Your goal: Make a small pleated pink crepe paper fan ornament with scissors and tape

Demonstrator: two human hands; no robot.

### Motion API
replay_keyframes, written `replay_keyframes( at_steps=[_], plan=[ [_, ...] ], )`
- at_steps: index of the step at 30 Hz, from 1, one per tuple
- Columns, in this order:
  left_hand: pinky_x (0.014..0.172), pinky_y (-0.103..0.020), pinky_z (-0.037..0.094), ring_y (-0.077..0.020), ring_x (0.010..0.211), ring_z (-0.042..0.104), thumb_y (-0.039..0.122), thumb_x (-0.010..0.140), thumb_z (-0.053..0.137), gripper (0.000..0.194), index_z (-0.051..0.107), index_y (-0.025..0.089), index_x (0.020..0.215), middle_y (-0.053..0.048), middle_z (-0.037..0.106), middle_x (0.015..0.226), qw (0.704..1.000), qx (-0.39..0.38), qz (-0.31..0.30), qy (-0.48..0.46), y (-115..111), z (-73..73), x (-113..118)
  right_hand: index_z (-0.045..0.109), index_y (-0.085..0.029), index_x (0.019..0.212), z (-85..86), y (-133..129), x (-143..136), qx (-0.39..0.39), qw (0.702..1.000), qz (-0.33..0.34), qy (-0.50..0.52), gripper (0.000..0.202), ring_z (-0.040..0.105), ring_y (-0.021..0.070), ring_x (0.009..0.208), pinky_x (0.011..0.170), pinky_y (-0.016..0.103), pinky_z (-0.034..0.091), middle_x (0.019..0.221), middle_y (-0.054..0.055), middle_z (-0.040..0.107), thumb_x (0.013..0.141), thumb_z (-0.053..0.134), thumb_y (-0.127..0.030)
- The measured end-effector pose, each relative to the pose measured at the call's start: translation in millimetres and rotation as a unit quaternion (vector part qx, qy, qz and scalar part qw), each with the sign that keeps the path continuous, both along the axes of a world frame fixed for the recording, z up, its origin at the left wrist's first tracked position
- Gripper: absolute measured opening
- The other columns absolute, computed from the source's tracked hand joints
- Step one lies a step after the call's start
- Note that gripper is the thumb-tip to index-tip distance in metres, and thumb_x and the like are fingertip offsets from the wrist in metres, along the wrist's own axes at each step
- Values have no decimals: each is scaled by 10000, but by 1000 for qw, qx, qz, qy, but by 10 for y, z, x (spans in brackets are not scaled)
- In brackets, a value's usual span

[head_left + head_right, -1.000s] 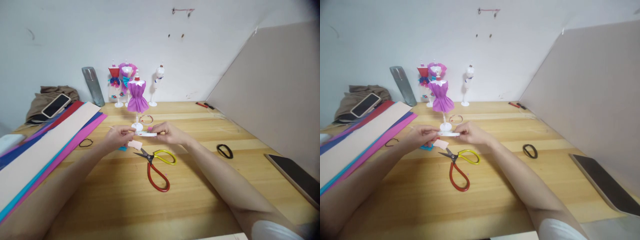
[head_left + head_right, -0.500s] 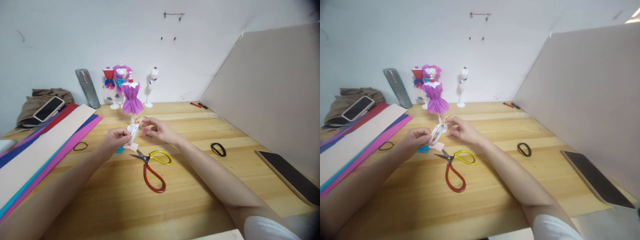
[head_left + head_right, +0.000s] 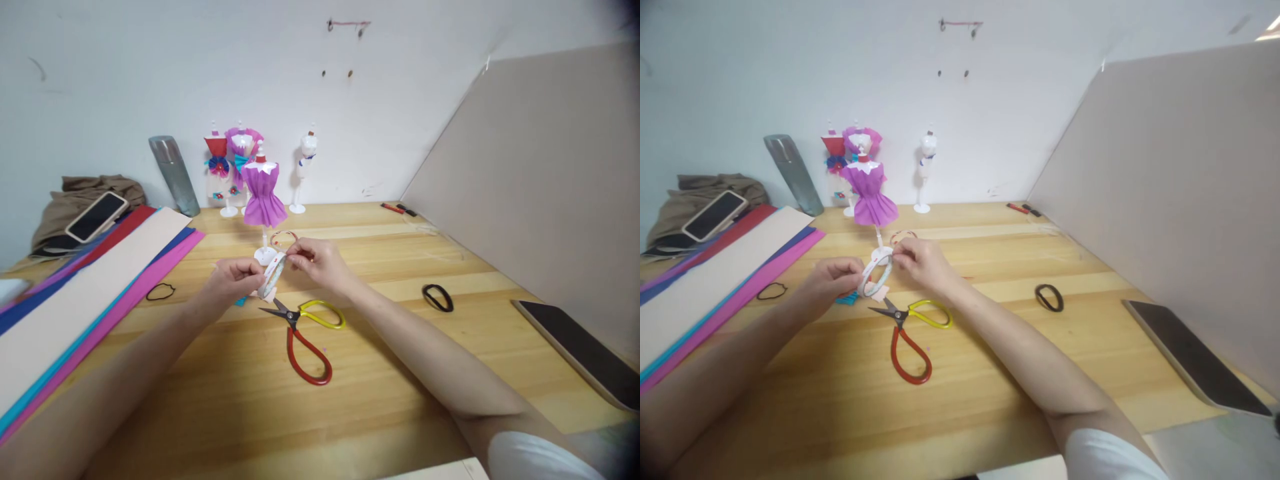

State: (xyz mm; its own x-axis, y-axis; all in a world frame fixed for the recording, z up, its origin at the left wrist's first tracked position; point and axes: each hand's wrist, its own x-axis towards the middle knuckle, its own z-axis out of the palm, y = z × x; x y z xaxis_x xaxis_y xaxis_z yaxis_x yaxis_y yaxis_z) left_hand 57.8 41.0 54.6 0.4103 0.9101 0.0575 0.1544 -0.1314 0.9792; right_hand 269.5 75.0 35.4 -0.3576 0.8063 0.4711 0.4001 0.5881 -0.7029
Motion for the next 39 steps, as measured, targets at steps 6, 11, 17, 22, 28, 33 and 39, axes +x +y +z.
replay_keyframes(
  at_steps=[6,11,17,22,28,33,39],
  plan=[
    [444,-196,269,-64,468,377,339,700,675,227,609,145,603,19,536,543,1000,19,-23,-10,31,-28,-46,500,-190,743,44,-1,67,-3,997,57,-42,120,502,128,632,630,253,374,643,-8,564,860,489,-212],
    [440,-198,269,-57,467,360,307,711,681,209,619,142,599,16,545,567,998,38,-29,-33,51,-52,-53,458,-199,657,63,54,152,-74,996,29,35,226,475,111,536,571,241,378,548,-26,519,866,413,-273],
    [435,-201,234,-57,472,333,306,738,658,217,600,143,607,25,507,570,999,24,-3,-35,70,-106,-72,499,-182,549,218,-39,125,-149,984,30,96,317,457,76,445,482,209,370,487,-33,507,834,468,-320],
    [465,-204,299,-67,488,380,301,743,653,217,595,148,600,21,532,563,997,62,11,-37,63,-89,-47,684,-151,720,218,-213,-102,-297,935,103,165,234,550,86,447,450,192,399,513,-19,614,692,717,-381],
    [555,-221,389,-105,590,500,304,752,666,201,628,147,632,-3,584,619,993,115,18,-30,54,-157,-31,723,-135,688,106,-269,-227,-402,859,100,301,289,522,42,420,375,140,356,605,9,683,596,827,-388],
    [557,-228,384,-109,593,491,307,768,653,208,633,143,642,-12,584,622,992,129,12,-4,43,-194,-19,702,-122,638,116,-288,-249,-426,835,94,336,248,469,17,395,359,119,319,565,-4,654,611,820,-338],
    [513,-219,343,-96,551,443,279,752,622,192,598,152,610,2,537,585,984,171,32,48,-22,-122,28,581,-147,536,150,-339,-287,-415,855,41,307,210,391,37,325,332,167,248,438,-34,549,637,708,-281]
  ],
)
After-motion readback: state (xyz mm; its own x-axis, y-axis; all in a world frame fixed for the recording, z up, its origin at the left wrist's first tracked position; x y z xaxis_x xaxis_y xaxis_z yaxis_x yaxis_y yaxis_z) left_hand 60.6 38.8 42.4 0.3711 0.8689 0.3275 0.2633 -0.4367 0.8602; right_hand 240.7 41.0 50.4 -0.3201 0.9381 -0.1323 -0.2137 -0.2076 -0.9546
